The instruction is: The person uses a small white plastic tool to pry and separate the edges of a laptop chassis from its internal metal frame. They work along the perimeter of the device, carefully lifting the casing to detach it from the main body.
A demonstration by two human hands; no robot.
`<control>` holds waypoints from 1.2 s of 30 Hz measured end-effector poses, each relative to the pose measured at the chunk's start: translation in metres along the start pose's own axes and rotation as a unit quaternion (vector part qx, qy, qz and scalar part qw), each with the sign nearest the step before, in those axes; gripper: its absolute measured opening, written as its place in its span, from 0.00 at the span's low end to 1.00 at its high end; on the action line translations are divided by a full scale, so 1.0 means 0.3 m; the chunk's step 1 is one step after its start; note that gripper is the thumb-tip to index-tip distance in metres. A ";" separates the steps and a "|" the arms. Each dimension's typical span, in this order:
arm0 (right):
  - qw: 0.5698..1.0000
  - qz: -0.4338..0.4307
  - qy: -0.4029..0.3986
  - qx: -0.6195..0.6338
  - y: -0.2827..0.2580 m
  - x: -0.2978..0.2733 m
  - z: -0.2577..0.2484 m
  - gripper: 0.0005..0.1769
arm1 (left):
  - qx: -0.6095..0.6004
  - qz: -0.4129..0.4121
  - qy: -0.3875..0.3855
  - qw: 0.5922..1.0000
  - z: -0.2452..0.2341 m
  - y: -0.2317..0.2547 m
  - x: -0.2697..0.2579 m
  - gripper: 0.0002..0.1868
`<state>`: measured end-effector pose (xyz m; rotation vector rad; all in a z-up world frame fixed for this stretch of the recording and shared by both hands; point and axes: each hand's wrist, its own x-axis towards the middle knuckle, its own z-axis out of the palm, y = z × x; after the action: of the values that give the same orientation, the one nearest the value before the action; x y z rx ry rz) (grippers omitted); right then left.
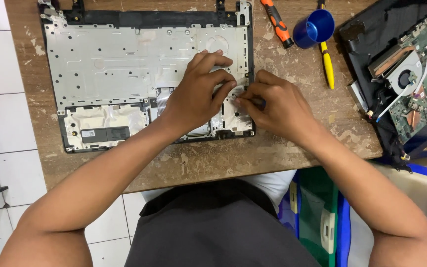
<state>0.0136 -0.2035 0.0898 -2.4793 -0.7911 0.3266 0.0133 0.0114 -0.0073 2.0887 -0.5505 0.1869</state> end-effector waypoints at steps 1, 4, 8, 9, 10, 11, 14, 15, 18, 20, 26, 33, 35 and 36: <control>1.000 0.006 0.022 -0.008 0.017 0.000 0.029 0.06 | 0.000 0.001 0.002 1.000 0.003 -0.004 -0.001 0.06; 0.998 0.033 0.054 -0.011 0.046 0.009 0.076 0.09 | -0.004 0.003 0.004 1.000 -0.002 0.002 0.000 0.06; 0.997 0.056 0.057 0.015 0.051 0.029 0.079 0.09 | -0.017 -0.003 0.008 1.000 0.004 -0.005 0.000 0.06; 0.997 0.055 0.056 0.015 0.055 0.032 0.076 0.09 | -0.017 -0.003 0.008 1.000 -0.001 -0.001 -0.001 0.06; 0.996 0.053 0.057 0.038 0.060 0.035 0.073 0.09 | -0.018 -0.003 0.005 1.000 -0.006 0.003 0.000 0.05; 0.995 0.051 0.058 0.061 0.065 0.037 0.069 0.08 | -0.019 -0.002 0.002 1.000 -0.010 0.008 0.001 0.05; 0.996 0.038 0.044 0.064 0.055 0.043 0.056 0.07 | -0.017 -0.004 0.003 1.000 -0.001 -0.002 -0.001 0.05; 0.996 0.038 0.045 0.064 0.061 0.040 0.062 0.07 | -0.017 -0.004 0.002 1.000 -0.003 0.002 -0.001 0.05; 0.996 0.023 0.060 0.064 0.080 0.036 0.078 0.08 | -0.017 -0.009 0.003 1.000 -0.010 0.013 0.001 0.06; 0.996 0.002 0.071 0.061 0.096 0.033 0.088 0.09 | -0.015 -0.014 0.001 1.000 -0.014 0.019 0.002 0.06; 0.990 -0.034 0.083 0.113 0.088 0.013 0.060 0.10 | -0.025 -0.024 -0.003 0.999 -0.027 0.032 0.006 0.05; 0.994 0.016 0.102 0.044 0.216 -0.073 -0.012 0.16 | -0.031 -0.021 -0.041 0.998 -0.064 0.058 0.020 0.10; 0.993 -0.015 0.114 -0.019 0.231 -0.086 -0.043 0.04 | -0.038 -0.033 -0.048 0.998 -0.061 0.056 0.019 0.10; 0.993 -0.017 0.114 -0.019 0.226 -0.093 -0.044 0.04 | -0.036 -0.033 -0.046 0.998 -0.064 0.061 0.019 0.10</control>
<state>0.0280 -0.2727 0.0664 -2.4790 -0.7496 0.0144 0.0114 0.0173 0.0191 2.0492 -0.5350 0.0317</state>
